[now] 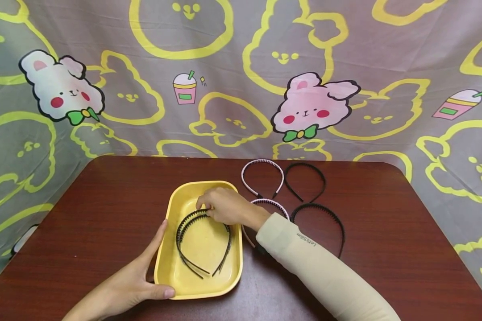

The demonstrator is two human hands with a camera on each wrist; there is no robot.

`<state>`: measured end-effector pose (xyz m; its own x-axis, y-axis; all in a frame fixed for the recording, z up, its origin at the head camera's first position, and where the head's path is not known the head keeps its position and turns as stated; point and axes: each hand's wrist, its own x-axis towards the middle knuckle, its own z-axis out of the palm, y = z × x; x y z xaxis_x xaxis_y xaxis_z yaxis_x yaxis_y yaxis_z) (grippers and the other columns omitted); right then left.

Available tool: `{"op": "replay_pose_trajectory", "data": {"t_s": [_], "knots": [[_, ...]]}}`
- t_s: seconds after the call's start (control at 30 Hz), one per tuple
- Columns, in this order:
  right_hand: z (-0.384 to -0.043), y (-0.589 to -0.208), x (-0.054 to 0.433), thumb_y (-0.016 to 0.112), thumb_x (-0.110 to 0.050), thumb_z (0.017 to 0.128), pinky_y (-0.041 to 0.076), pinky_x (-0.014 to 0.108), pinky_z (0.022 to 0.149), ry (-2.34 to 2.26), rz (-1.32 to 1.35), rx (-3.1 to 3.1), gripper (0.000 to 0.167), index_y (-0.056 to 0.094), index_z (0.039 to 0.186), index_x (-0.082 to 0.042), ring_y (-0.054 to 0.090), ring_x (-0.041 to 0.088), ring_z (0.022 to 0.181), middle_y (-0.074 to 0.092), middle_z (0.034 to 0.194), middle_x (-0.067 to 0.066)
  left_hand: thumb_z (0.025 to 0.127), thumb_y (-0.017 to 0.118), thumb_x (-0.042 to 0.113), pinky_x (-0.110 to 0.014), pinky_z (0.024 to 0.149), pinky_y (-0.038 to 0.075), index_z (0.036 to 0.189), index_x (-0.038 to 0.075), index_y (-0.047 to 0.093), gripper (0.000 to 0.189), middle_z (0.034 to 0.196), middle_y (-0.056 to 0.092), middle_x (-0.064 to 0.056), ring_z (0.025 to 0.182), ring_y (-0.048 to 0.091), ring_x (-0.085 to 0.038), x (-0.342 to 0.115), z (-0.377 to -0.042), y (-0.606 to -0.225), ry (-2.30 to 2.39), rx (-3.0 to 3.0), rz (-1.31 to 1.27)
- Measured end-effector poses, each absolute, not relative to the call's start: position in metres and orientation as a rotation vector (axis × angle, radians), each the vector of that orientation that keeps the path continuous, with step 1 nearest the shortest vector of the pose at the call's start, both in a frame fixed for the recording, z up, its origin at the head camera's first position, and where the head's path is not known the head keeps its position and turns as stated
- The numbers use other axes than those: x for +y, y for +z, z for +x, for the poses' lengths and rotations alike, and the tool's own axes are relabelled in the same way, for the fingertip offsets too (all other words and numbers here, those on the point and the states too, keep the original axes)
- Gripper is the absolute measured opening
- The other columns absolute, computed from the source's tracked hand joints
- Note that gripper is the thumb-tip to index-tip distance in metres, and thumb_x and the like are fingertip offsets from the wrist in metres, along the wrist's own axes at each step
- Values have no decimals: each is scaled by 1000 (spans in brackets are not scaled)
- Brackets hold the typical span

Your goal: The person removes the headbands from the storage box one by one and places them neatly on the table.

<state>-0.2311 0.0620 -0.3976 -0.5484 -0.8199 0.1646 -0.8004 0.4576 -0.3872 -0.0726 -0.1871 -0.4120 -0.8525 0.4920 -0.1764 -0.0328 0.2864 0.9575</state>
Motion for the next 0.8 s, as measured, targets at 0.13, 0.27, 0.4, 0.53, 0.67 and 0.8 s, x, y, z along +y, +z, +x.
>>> {"op": "replay_pose_trajectory", "data": {"t_s": [0.13,0.27,0.4,0.53,0.67,0.8], "knots": [[-232,-397,63,78,0,88,49,24,78,-694,-1488,2635,20,78,106,-9,62,16,80,66,86,1,84,89,18,-17,90,52,166,34,-20,137,174,-6,-22,107,69,-12,-187,-72,-413,1590,2130,422],[-234,-396,63,77,1,88,48,22,77,-722,-1486,2619,20,78,105,-9,60,15,80,66,86,1,84,88,19,-18,90,53,166,33,-20,136,174,-6,-23,108,69,-12,-187,-72,-412,1589,2130,426],[-234,-394,63,76,1,89,47,21,77,-747,-1474,2603,20,78,106,-8,58,12,80,65,86,1,84,89,19,-17,90,52,166,33,-20,137,174,-7,-23,108,68,-12,-187,-72,-412,1587,2140,431],[-235,-392,64,75,0,90,48,21,77,-750,-1451,2590,20,78,108,-8,60,10,81,66,88,1,84,88,19,-18,90,53,166,33,-19,136,174,-7,-22,107,68,-13,-186,-71,-412,1583,2144,425],[-236,-388,65,73,1,91,49,22,77,-764,-1441,2577,21,78,110,-8,61,10,82,67,89,2,85,88,18,-19,89,54,166,34,-19,136,174,-6,-22,108,69,-14,-186,-71,-412,1595,2124,420],[-236,-384,67,69,5,90,48,23,76,-784,-1438,2570,26,78,112,-7,59,11,81,69,90,3,85,87,16,-22,88,56,166,35,-20,135,173,-1,-26,106,71,-17,-186,-70,-412,1624,2078,408]]}}
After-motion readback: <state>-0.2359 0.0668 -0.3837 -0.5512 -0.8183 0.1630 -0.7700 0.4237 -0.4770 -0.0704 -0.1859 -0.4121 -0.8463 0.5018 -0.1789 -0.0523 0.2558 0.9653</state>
